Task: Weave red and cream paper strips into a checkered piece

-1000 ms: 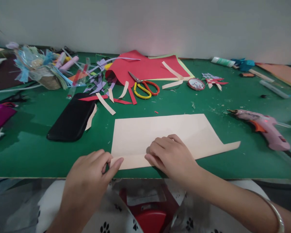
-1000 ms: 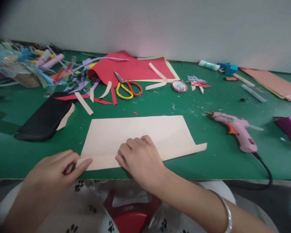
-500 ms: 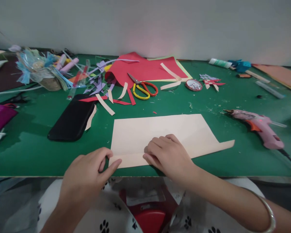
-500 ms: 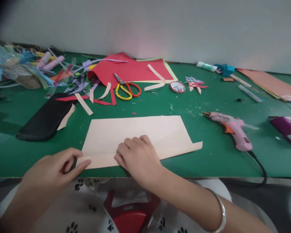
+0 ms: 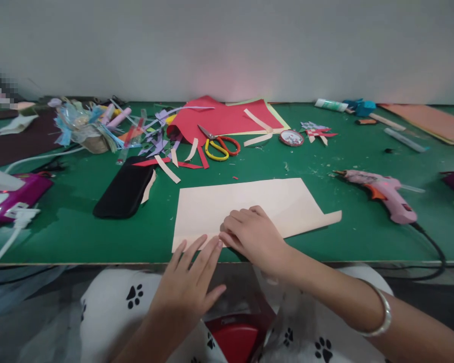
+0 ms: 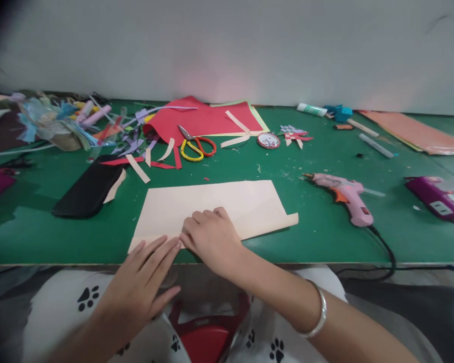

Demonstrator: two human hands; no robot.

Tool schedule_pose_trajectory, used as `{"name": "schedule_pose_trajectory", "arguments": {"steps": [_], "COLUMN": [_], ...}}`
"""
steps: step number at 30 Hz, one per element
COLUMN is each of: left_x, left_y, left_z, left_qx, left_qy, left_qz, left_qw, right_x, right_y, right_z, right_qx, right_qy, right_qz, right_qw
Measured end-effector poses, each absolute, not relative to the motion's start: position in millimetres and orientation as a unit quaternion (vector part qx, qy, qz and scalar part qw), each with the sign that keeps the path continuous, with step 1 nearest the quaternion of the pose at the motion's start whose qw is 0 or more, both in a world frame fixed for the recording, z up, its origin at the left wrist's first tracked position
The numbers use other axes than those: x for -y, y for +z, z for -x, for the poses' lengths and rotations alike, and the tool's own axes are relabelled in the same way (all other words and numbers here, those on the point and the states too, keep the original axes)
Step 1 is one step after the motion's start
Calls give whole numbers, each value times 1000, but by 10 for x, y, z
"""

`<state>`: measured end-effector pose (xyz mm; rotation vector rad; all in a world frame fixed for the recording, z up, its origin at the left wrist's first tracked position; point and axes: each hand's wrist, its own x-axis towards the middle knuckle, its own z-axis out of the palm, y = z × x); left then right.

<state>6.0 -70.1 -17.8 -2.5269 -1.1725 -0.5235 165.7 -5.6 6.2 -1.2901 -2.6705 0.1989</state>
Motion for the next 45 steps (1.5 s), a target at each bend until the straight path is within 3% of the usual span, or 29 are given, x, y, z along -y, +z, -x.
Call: {"name": "schedule_pose_trajectory", "arguments": {"steps": [9, 19, 22, 28, 38, 45], "left_x": [857, 843, 690, 281, 129, 143], "left_y": [-289, -175, -35, 141, 107, 86], "left_z": [215, 247, 69, -550, -673, -685], "left_qx": [457, 455, 461, 467, 488, 498], "left_qy": [-179, -156, -160, -113, -79, -101], "left_qz": [839, 845, 855, 874, 861, 851], "left_qw": [234, 234, 177, -65, -120, -129], "right_x": [47, 82, 91, 115, 184, 223], "right_y": [55, 46, 24, 7, 80, 18], "right_z": [-1679, -2442, -2491, -2427, -2756, -2796], "right_qx": [890, 865, 868, 879, 826, 795], "right_qy": [95, 109, 84, 56, 98, 62], "right_qz": [432, 456, 456, 444, 524, 575], "right_qw": [115, 180, 178, 163, 185, 185]}}
